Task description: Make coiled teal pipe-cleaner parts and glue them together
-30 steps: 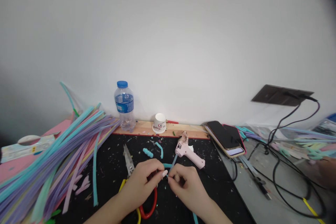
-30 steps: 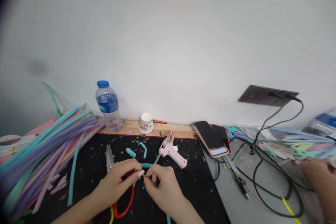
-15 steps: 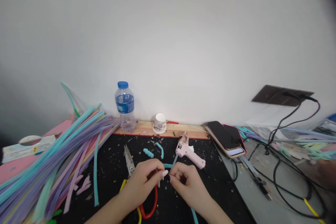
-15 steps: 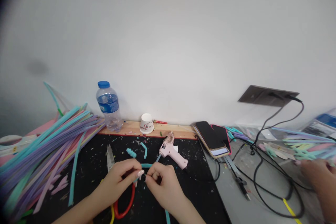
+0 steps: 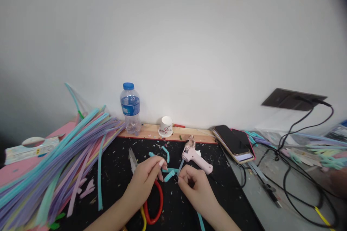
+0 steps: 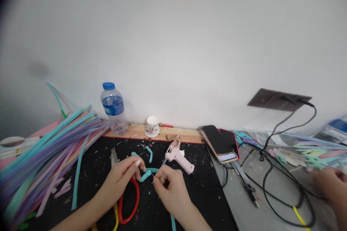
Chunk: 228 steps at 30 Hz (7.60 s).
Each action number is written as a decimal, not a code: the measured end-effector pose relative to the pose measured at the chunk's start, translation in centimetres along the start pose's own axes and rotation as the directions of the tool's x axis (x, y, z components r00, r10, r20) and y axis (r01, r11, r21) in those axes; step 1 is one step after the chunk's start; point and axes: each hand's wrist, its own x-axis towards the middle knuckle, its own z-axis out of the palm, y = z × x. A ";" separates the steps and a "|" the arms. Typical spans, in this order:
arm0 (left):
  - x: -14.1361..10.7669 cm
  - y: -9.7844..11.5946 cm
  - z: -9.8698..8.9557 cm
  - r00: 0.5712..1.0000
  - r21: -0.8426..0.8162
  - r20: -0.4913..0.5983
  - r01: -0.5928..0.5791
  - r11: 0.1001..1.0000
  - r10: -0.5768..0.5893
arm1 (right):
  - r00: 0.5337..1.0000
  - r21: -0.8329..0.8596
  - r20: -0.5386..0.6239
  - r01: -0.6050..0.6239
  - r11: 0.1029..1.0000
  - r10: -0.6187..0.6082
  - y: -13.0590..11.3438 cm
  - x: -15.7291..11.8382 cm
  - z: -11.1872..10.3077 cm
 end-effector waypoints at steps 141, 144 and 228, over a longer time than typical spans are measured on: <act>2.9 -2.9 -3.9 0.903 -0.550 -0.238 0.178 0.816 -0.358 | 0.893 0.407 0.423 -0.338 0.849 0.153 -2.0 0.0 -7.3; 2.8 -2.6 -3.5 0.906 -0.558 -0.210 0.197 0.806 -0.367 | 0.971 0.285 0.216 -0.166 0.944 0.106 -1.1 0.5 -5.8; 1.6 -2.0 -2.0 0.913 -0.610 0.299 0.407 0.680 -0.279 | 0.995 -0.747 0.103 0.082 0.659 -0.007 0.8 0.1 -6.2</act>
